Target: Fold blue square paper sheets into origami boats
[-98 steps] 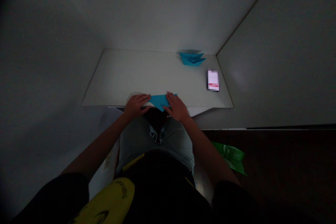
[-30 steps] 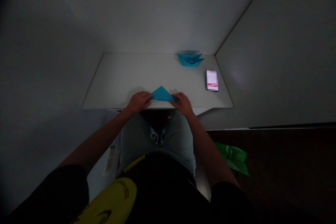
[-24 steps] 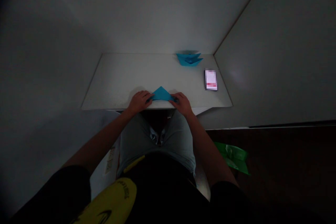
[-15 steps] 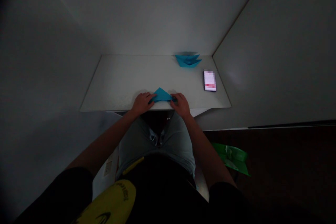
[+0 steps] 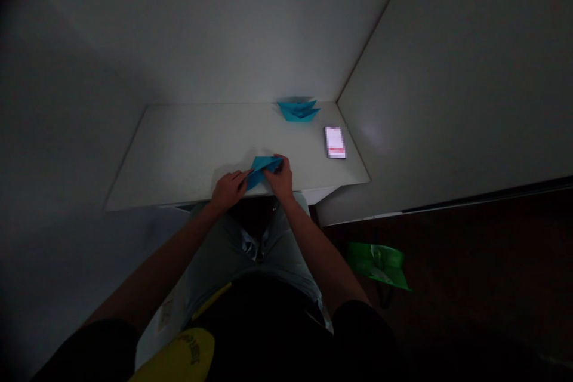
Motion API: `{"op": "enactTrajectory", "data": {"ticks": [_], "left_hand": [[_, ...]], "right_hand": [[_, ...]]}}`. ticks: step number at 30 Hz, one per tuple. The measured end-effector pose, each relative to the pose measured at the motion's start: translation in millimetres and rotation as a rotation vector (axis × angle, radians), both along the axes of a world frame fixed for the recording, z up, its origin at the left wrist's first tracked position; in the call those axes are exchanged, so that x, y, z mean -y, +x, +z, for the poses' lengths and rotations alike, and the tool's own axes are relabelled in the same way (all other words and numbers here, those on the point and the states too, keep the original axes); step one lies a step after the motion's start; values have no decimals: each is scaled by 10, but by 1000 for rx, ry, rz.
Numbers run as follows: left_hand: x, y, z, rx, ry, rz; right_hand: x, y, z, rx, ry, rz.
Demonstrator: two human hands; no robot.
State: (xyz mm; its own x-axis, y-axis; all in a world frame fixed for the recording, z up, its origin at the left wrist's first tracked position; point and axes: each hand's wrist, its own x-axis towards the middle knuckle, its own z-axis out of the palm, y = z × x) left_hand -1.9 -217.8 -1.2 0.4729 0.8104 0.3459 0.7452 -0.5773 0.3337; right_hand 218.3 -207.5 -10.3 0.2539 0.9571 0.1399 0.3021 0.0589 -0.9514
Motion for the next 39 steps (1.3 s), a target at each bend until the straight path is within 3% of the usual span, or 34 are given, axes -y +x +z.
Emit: {"op": "enactTrajectory", "data": {"ticks": [7, 14, 19, 22, 25, 31, 36, 39], "left_hand": [[5, 116, 3, 318, -114, 154], [46, 117, 26, 335, -143, 132], [32, 203, 75, 584, -189, 370], [-36, 205, 130, 704, -286, 398], [-132, 140, 177, 677, -331, 356], [-268, 54, 182, 503, -224, 281], [-358, 91, 121, 456, -182, 285], [-426, 75, 88, 448, -162, 255]], "right_hand": [[-26, -175, 64, -51, 85, 45], [-109, -336, 95, -10, 0, -22], [-51, -473, 185, 0, 105, 1], [-32, -443, 217, 81, 130, 71], [-52, -315, 206, 224, 202, 197], [-125, -11, 140, 479, 181, 330], [-125, 46, 123, 662, 245, 528], [-111, 40, 114, 682, 285, 552]]}}
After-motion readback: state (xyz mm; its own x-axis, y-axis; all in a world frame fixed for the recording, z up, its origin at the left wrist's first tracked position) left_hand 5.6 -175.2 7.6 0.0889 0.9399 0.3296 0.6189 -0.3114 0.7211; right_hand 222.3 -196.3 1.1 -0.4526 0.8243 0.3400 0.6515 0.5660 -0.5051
